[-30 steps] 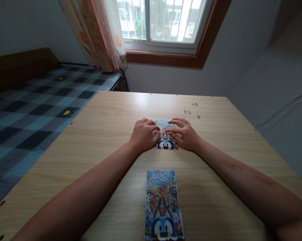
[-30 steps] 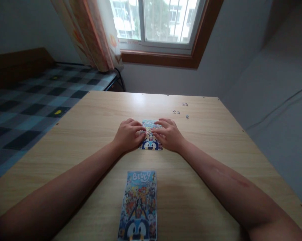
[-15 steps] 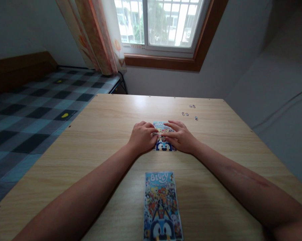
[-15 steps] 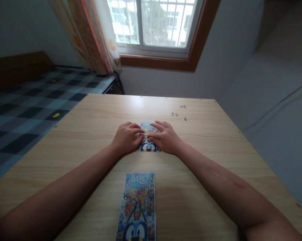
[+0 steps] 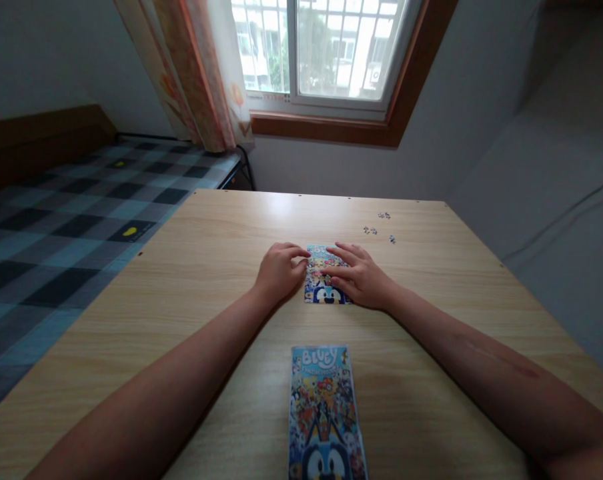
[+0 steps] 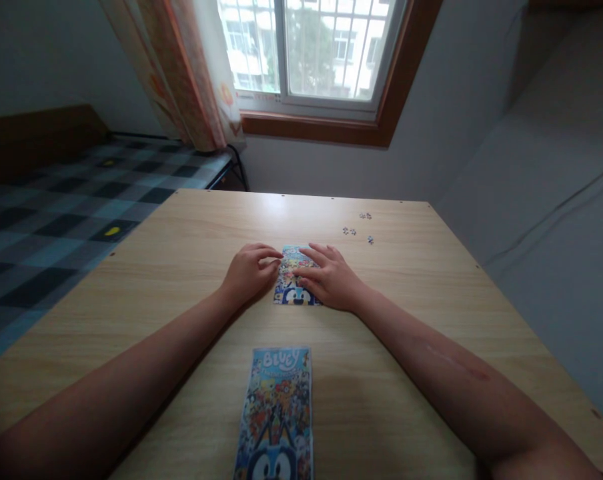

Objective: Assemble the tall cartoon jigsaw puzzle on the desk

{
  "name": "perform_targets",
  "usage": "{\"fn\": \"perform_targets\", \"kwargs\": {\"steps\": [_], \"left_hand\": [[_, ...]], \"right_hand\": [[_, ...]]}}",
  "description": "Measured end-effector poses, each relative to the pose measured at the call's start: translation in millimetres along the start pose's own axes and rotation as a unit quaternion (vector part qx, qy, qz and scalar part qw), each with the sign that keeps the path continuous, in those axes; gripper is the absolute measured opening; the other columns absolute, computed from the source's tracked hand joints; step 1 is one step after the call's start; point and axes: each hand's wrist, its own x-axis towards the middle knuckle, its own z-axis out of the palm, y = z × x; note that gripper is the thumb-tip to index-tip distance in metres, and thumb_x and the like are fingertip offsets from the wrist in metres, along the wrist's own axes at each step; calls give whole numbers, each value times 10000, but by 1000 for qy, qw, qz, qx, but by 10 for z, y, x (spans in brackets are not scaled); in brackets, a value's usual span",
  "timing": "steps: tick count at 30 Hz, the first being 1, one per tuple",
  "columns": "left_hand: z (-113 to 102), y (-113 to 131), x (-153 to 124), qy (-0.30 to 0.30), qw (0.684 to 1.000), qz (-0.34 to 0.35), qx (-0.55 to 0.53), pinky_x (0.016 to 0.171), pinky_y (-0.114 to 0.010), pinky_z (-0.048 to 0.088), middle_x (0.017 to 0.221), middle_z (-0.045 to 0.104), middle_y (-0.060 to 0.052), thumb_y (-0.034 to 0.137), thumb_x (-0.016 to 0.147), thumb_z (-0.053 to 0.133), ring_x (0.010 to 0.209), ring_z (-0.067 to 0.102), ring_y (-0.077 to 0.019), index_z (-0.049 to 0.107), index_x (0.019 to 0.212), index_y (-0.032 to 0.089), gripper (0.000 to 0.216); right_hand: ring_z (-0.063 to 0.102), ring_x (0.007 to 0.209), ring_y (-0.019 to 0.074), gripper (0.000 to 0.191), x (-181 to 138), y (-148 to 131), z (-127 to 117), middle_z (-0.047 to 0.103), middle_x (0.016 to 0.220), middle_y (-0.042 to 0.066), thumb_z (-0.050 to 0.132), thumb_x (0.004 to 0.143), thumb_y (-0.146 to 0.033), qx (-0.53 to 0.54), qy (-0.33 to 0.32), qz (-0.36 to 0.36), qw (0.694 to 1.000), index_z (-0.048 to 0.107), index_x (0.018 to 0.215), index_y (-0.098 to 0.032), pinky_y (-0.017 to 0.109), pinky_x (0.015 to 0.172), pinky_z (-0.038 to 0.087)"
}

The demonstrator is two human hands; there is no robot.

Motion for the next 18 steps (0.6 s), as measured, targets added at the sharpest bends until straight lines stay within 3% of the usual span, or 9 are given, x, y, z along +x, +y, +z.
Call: {"fn": "perform_targets", "kwargs": {"steps": [7,13,18], "left_hand": [[23,-8,-14,-23,998,55,-9,964,-440,504,970,766,-39,217,852,695,949,661,-220,798,842,245,107],[36,-18,-17,-52,997,59,3,953,-448,499,1002,757,-40,265,836,727,965,646,-229,805,797,274,88],[24,-3,-10,-28,998,51,-11,966,-433,496,991,761,-35,221,827,720,951,655,-219,800,800,261,93]], "right_hand": [[342,1484,329,293,12,-21,2,470,1561,38,569,1001,-366,0,-14,0,1000,694,1266,-387,643,1144,333],[345,1485,320,294,13,-25,5,479,1555,41,581,990,-369,13,-4,-5,1000,695,1260,-364,637,1148,334],[426,1427,277,252,4,-25,-43,572,1457,71,522,1005,-312,49,90,21,994,729,1146,-283,575,1155,363]]}}
